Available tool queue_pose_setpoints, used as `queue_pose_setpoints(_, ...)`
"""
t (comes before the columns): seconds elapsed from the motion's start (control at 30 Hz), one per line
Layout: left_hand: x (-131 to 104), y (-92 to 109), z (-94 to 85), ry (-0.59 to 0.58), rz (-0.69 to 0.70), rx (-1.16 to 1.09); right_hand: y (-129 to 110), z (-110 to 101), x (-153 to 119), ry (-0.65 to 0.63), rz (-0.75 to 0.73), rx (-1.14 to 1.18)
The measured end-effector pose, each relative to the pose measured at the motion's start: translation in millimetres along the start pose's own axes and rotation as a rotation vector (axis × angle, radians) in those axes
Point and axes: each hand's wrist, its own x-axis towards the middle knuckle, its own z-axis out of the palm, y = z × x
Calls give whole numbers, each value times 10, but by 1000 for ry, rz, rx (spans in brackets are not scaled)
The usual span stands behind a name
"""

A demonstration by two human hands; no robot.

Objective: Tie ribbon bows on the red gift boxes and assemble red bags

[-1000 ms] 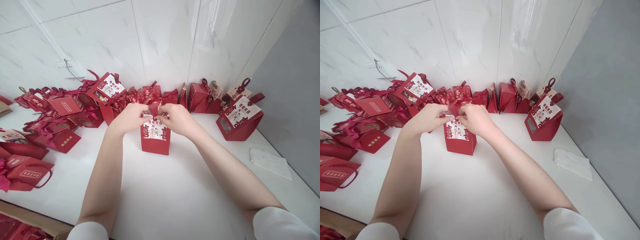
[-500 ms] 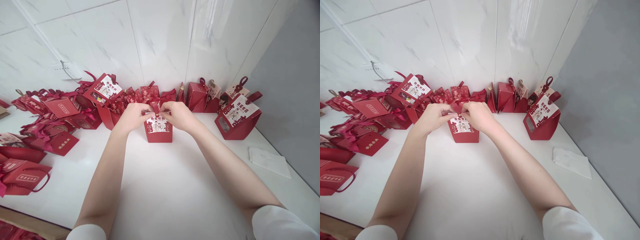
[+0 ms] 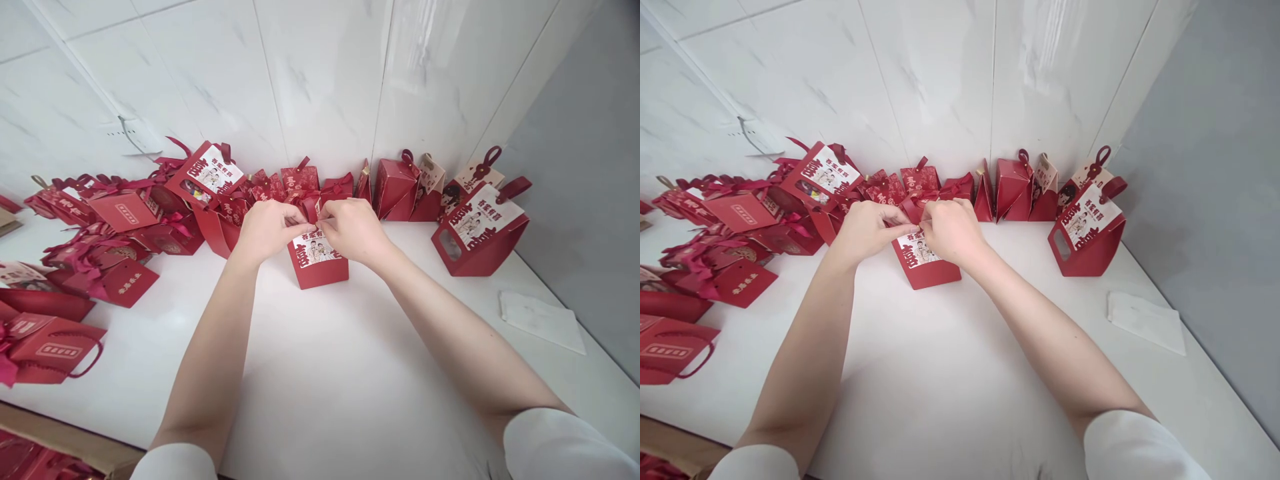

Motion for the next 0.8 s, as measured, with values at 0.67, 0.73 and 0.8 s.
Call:
queue_pose_setpoints(0.67, -164, 52, -360, -294, -34, -227, -98, -299, -93, -243, -61, 358)
queue_pose_setpoints(0.73, -160, 21, -370, -381, -44, -176, -110, -323, -108, -279, -44, 487)
queue_pose_setpoints(0.8, -151, 13, -361, -411, -44, -124, -118, -320, -111, -287, -27, 598)
